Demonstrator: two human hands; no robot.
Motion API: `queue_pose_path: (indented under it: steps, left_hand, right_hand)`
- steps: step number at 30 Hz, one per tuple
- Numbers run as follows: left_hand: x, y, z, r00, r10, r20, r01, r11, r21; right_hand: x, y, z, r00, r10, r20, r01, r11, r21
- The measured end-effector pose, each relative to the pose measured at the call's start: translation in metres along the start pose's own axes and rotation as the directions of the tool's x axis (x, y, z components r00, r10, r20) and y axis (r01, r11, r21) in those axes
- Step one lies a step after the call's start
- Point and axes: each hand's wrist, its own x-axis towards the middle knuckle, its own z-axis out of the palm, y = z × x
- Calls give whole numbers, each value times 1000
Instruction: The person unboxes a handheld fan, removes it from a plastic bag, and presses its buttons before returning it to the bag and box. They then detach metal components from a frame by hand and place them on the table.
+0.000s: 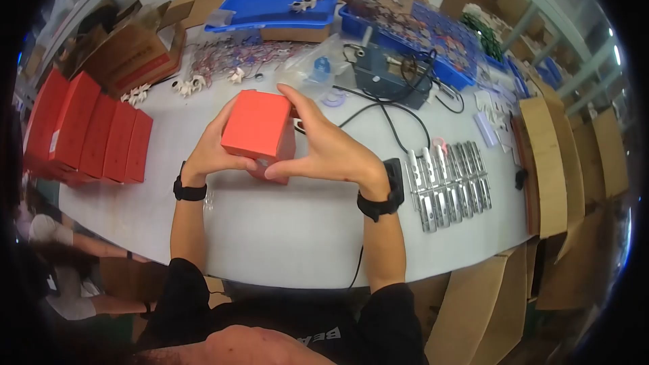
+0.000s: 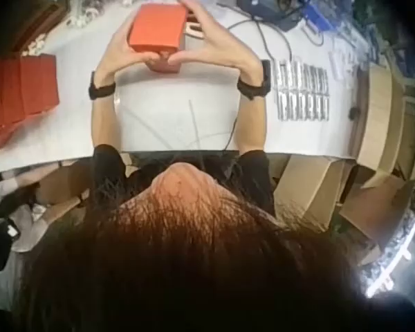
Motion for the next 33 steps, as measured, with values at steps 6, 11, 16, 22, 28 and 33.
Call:
queue_pose_path:
  steps: [6, 11, 16, 22, 28, 33]
  left_hand:
    - [-9, -6, -30, 994, -106, -28, 98, 973, -210]
    - [-1, 21, -17, 977, -39, -208, 55, 996, 70]
    - [-4, 40, 16, 964, 252, -84, -201, 900, 388]
    - [0, 29, 53, 880, 360, -311, -124, 804, 581]
    - [5, 15, 55, 884, 405, -234, -171, 745, 645]
    - [6, 17, 54, 862, 457, -218, -238, 745, 623]
  right_hand:
    - [9, -31, 13, 964, 264, -24, -264, 951, -162]
    - [-2, -10, -4, 981, 147, -130, -163, 979, -122]
    - [7, -20, 6, 943, 268, -199, -301, 940, -162]
    - [5, -51, 25, 922, 293, -255, -374, 845, -382]
    - [-4, -35, 4, 923, 312, -225, -340, 935, -102]
    - [-7, -38, -1, 970, 167, -174, -187, 977, -104]
